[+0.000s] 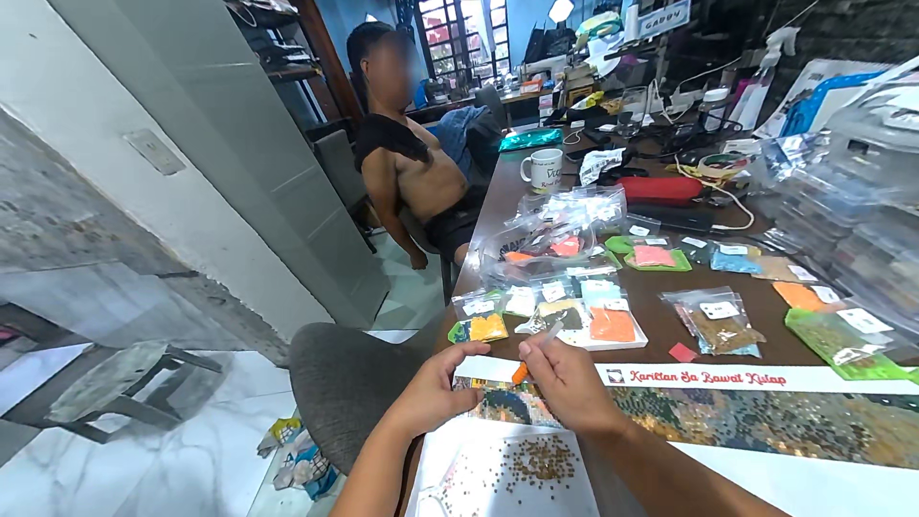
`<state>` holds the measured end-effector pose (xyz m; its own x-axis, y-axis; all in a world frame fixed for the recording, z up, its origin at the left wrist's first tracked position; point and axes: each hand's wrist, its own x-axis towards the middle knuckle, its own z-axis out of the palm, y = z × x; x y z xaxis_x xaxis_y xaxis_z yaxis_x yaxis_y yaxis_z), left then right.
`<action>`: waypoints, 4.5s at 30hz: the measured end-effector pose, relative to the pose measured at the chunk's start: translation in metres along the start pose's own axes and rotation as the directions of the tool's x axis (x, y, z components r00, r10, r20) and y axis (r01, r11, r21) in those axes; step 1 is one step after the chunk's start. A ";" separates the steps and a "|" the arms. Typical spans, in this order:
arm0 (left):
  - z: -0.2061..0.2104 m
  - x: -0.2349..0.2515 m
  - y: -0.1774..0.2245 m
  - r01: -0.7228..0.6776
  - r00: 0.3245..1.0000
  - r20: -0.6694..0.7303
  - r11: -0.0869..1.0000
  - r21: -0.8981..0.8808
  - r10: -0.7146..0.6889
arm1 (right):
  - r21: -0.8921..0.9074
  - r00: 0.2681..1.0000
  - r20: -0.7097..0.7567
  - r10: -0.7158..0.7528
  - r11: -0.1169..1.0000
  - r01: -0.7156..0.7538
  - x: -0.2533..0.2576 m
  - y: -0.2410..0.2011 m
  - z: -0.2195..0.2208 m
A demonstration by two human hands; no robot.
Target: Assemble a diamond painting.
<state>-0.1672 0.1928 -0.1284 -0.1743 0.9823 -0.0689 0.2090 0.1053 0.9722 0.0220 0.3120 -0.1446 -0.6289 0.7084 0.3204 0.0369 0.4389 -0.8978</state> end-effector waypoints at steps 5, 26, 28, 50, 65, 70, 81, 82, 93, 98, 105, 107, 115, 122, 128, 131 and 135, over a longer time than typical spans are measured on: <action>0.000 0.000 0.001 0.014 1.000 0.003 1.000 -0.018 -0.014 | -0.004 1.000 0.008 -0.014 1.000 0.014 0.000 0.001 0.001; 0.002 -0.001 0.002 0.036 0.999 0.001 0.999 0.003 -0.036 | -0.073 0.927 -0.111 -0.358 0.933 0.351 -0.009 -0.001 0.003; 0.002 -0.001 0.001 0.030 1.000 -0.003 1.000 0.006 -0.030 | 0.033 0.915 -0.074 -0.398 0.916 0.401 -0.012 -0.004 0.001; 0.000 0.000 0.000 0.013 1.000 0.000 1.000 0.027 -0.013 | -0.023 0.837 0.085 -0.541 0.839 0.544 -0.018 -0.002 0.005; 0.000 0.000 0.000 0.026 1.000 -0.009 1.000 0.016 -0.026 | -0.034 0.856 0.113 -0.505 0.859 0.511 -0.018 -0.004 0.003; 0.000 -0.001 0.001 0.035 0.999 -0.011 0.999 0.025 -0.035 | -0.017 0.864 0.095 -0.494 0.867 0.498 -0.018 -0.004 0.003; 0.000 -0.001 -0.001 0.014 1.000 -0.008 0.999 0.031 -0.014 | -0.029 0.848 0.124 -0.515 0.852 0.522 -0.018 -0.003 0.004; 0.000 0.000 -0.001 0.014 1.000 -0.009 0.999 0.049 -0.013 | -0.030 0.850 0.121 -0.512 0.854 0.519 -0.018 -0.003 0.004; 0.001 0.000 0.004 0.041 0.999 -0.006 0.999 0.018 -0.041 | 0.151 0.984 -0.071 -0.161 0.974 0.170 -0.005 -0.007 -0.004; 0.001 -0.001 0.003 0.006 1.000 -0.008 1.000 0.002 -0.006 | 0.067 0.992 -0.093 -0.082 0.994 0.088 0.000 -0.005 -0.005; 0.000 -0.003 0.002 -0.016 1.000 -0.015 0.999 -0.034 0.015 | 0.036 0.996 -0.049 -0.074 0.997 0.075 0.003 -0.003 -0.004; 0.000 -0.003 0.002 -0.016 1.000 -0.015 0.999 -0.047 0.015 | 0.026 0.995 -0.040 -0.089 0.996 0.090 0.002 -0.003 -0.004; 0.000 -0.003 0.000 -0.011 1.000 -0.007 0.999 -0.046 0.011 | -0.039 0.994 0.006 -0.110 0.993 0.110 0.000 -0.001 -0.002; 0.000 -0.002 0.000 -0.012 1.000 -0.007 0.999 -0.052 0.011 | -0.044 0.993 0.007 -0.119 0.992 0.120 0.001 0.000 -0.001; -0.001 -0.001 0.000 -0.013 1.000 0.004 0.998 -0.060 0.014 | -0.059 0.994 0.015 -0.108 0.992 0.108 0.002 0.000 -0.001; -0.001 -0.002 -0.001 -0.010 1.000 0.005 0.998 -0.059 0.010 | -0.058 0.994 0.009 -0.111 0.992 0.112 0.001 0.000 -0.001; -0.001 -0.001 -0.001 -0.017 1.000 0.006 0.998 -0.057 0.017 | -0.060 0.994 0.006 -0.105 0.993 0.106 0.001 0.000 0.000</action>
<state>-0.1681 0.1912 -0.1291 -0.1649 0.9849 -0.0533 0.1565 0.0795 0.9845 0.0214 0.3128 -0.1442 -0.6341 0.6547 0.4114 0.0166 0.5434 -0.8393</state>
